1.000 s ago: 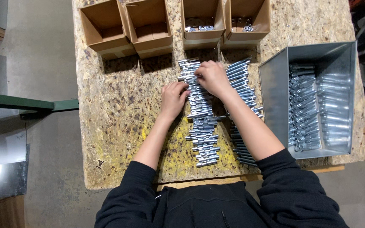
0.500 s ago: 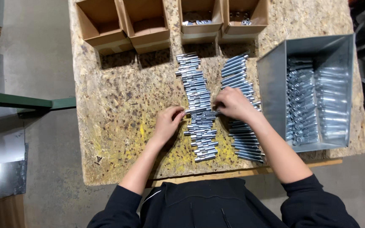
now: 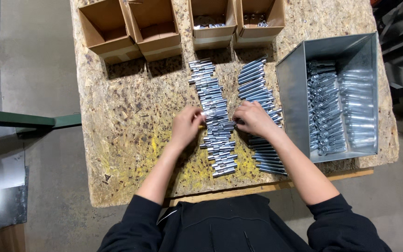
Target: The person organizes metal bolts and hardware components on a workbench by hand, arranging long bolts into neat rows and emptying small cardboard boxes of washers and nuts onto the surface.
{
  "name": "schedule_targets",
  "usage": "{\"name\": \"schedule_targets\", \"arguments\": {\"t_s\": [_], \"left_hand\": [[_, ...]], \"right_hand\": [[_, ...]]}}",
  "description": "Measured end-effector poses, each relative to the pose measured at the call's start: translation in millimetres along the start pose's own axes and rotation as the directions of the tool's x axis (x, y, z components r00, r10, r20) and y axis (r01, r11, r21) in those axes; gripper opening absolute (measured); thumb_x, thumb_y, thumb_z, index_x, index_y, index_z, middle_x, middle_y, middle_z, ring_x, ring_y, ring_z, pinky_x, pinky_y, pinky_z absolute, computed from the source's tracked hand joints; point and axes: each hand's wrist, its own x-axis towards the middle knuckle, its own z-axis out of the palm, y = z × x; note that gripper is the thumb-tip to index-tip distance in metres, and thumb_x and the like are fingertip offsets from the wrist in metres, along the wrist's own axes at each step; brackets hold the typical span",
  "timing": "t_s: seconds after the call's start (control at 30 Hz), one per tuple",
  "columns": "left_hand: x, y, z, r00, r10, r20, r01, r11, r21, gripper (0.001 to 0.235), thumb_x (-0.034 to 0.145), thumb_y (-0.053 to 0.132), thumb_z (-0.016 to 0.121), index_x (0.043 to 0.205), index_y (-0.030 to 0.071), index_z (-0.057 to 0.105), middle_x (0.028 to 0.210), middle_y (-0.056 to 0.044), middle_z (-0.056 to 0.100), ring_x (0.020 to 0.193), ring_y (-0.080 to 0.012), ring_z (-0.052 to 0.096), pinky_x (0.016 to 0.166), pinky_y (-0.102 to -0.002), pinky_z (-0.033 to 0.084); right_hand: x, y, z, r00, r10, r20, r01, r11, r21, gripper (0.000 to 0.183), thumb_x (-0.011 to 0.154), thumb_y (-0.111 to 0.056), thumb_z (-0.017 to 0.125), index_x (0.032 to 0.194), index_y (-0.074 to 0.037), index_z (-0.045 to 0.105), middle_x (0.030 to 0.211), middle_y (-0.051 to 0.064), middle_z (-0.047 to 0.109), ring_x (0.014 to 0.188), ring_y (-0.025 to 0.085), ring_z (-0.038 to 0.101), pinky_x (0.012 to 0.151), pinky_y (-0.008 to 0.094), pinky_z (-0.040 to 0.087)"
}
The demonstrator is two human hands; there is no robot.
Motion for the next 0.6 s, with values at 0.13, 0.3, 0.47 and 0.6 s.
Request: {"name": "schedule_targets", "arguments": {"t_s": [0.13,0.3,0.47,0.6], "left_hand": [[48.8,-13.5,-11.3,0.994,0.033,-0.104,-0.035,0.999,-0.017,0.012,0.086,0.016,0.070,0.096,0.010,0.067,0.083,-0.007,0.065,0.085,-0.0303,0.066,0.080,-0.039,0.050],[109.0,-25.9,-11.9,0.976,-0.073,-0.203,0.076,0.997,0.008,0.012,0.083,0.017,0.073,0.092,0.011,0.068,0.082,-0.006,0.065,0.076,-0.0287,0.065,0.072,-0.041,0.050],[118.1,-31.4,-2.4,0.985,-0.110,-0.131,0.121,0.990,0.078,0.015,0.079,0.019,0.074,0.092,0.014,0.068,0.086,-0.004,0.065,0.085,-0.0302,0.066,0.078,-0.042,0.051],[117.0,-18.8,-15.5,0.991,-0.121,-0.060,0.125,0.989,0.074,0.018,0.079,0.023,0.076,0.095,0.016,0.069,0.095,-0.004,0.064,0.092,-0.0296,0.065,0.082,-0.042,0.053]], "right_hand": [[5.4,7.1,-19.0,0.999,-0.019,-0.026,0.020,0.997,0.075,0.013,0.075,-0.029,0.072,0.084,-0.022,0.065,0.088,-0.006,0.067,0.099,0.018,0.058,0.081,0.034,0.042],[42.2,26.8,-34.2,0.947,0.011,-0.322,0.031,0.992,0.125,0.012,0.075,-0.029,0.073,0.079,-0.023,0.064,0.078,-0.004,0.065,0.088,0.020,0.061,0.075,0.035,0.046],[99.3,35.5,-30.4,0.890,0.045,-0.454,0.023,0.989,0.143,0.013,0.075,-0.030,0.074,0.079,-0.024,0.063,0.077,-0.008,0.062,0.084,0.017,0.062,0.072,0.032,0.045],[138.4,16.7,-43.8,0.896,0.080,-0.437,-0.023,0.991,0.134,0.010,0.076,-0.026,0.073,0.084,-0.023,0.066,0.082,-0.008,0.063,0.085,0.016,0.062,0.073,0.032,0.044]]}}
